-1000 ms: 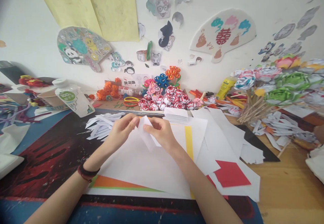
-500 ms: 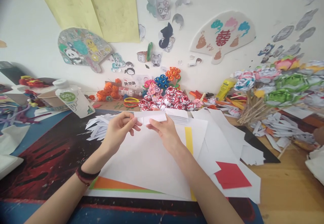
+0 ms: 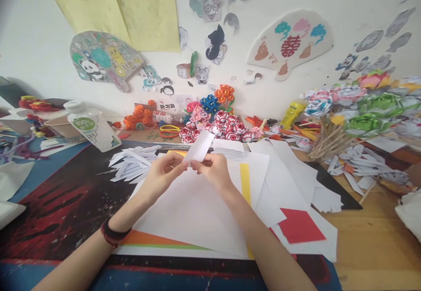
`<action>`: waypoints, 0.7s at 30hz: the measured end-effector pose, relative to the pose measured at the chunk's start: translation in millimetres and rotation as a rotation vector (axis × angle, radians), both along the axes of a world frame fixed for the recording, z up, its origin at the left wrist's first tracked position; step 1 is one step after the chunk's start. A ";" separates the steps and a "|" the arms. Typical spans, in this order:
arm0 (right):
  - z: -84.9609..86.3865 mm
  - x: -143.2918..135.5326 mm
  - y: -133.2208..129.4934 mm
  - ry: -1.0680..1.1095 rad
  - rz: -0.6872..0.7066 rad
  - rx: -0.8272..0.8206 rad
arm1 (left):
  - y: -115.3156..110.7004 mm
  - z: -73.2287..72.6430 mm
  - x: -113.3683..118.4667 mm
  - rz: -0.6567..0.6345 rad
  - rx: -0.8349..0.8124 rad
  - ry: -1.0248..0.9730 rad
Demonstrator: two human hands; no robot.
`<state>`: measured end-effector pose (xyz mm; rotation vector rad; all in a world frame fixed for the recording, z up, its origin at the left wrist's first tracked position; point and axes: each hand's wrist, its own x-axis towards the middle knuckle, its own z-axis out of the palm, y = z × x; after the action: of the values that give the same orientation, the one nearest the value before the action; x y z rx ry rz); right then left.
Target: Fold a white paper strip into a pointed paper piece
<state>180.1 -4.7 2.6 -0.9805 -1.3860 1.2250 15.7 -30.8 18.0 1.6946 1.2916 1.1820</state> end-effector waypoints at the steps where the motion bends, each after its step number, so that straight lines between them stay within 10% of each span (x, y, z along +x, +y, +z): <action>1: 0.2 1.2 0.6 -0.009 0.000 0.002 | -0.1 0.7 -0.7 -0.004 0.013 0.027; 10: 5.0 1.7 -1.7 -0.046 0.000 0.056 | -0.5 1.4 -4.0 -0.014 0.103 0.157; 21: 1.3 4.3 2.5 -0.202 0.021 0.103 | 1.0 6.0 -21.5 0.001 1.028 0.977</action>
<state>184.4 -2.2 3.9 -1.0421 -1.6043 1.0814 -5.8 -29.8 24.0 3.3016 1.2170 1.1009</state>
